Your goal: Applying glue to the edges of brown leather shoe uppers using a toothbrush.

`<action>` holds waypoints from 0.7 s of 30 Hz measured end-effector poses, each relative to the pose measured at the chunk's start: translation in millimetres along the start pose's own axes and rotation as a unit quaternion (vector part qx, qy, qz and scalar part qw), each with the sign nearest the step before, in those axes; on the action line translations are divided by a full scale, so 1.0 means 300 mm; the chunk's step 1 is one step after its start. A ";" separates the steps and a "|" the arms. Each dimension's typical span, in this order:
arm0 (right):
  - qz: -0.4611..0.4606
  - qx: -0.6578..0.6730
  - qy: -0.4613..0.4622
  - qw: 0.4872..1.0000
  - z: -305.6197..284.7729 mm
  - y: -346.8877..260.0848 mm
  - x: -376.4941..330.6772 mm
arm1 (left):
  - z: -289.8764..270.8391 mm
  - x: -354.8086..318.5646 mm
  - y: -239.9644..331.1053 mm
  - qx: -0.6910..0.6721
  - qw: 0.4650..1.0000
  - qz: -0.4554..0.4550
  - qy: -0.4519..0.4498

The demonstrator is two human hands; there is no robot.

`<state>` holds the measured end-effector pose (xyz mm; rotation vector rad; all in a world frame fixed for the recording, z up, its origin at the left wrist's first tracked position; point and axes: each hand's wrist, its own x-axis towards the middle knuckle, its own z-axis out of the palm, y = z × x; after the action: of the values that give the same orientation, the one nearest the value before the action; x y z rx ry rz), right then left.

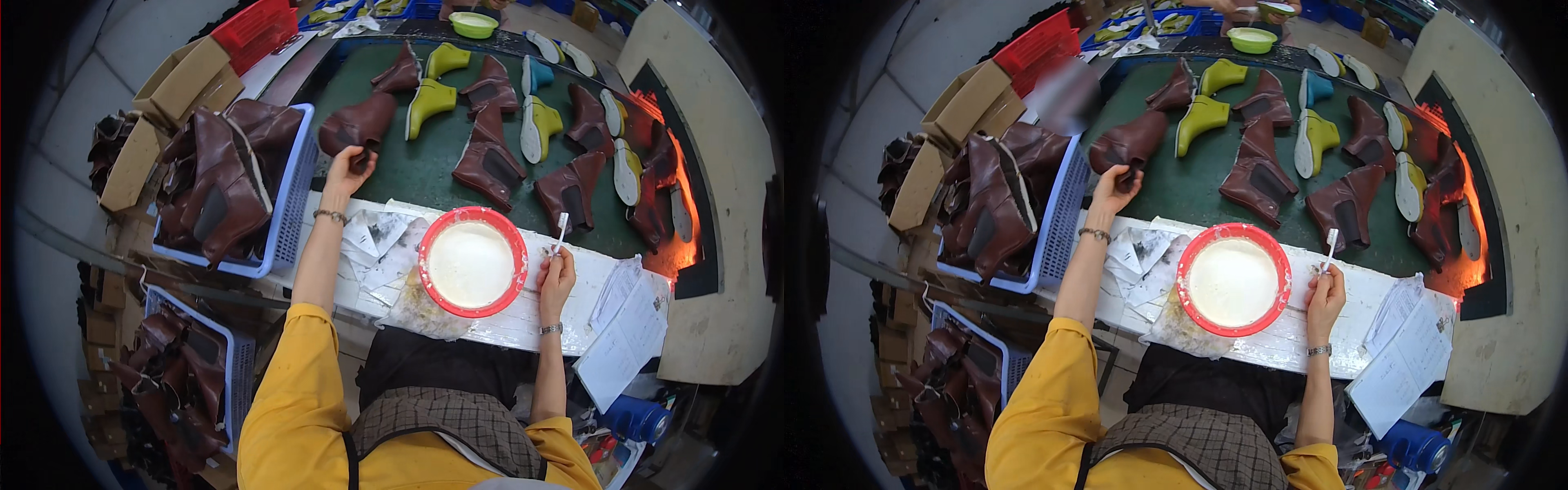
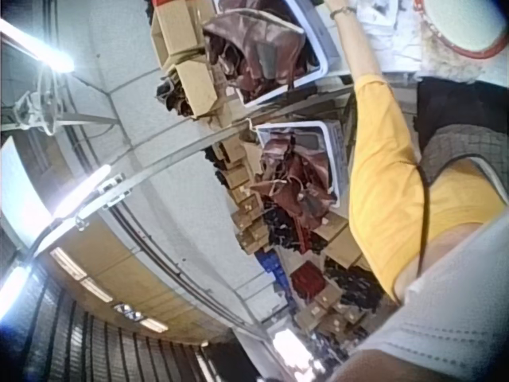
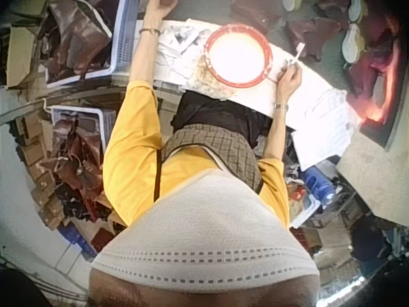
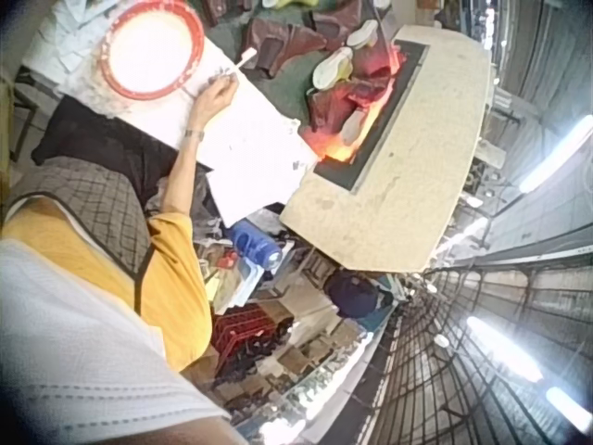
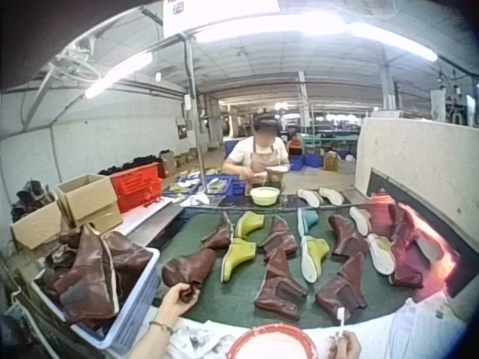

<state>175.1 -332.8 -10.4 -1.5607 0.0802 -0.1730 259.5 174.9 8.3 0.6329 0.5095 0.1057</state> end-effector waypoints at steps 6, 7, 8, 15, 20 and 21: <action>-0.029 -0.037 0.005 0.999 -0.047 0.023 -0.010 | 0.157 -0.289 -0.145 0.624 0.673 0.389 0.081; -0.027 -0.044 0.008 0.999 -0.040 0.015 -0.016 | 0.224 -0.448 -0.121 0.614 0.639 0.463 0.020; -0.028 -0.038 -0.001 0.999 -0.034 0.021 -0.008 | 0.279 -0.590 -0.092 0.614 0.563 0.553 0.026; -0.049 -0.082 0.003 0.995 -0.056 0.032 0.007 | 0.270 -0.810 0.401 0.703 0.285 0.514 0.400; -0.076 -0.112 -0.079 0.988 -0.059 -0.163 -0.015 | 0.225 -0.835 0.585 0.771 0.363 0.362 0.377; -0.126 -0.234 -0.100 0.959 -0.054 -0.229 -0.031 | 0.155 -0.867 0.618 0.732 0.308 0.490 0.359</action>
<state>159.2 -347.5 57.4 -2.0526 -0.2554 -0.2049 66.0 235.0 259.6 2.8341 0.9531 1.2853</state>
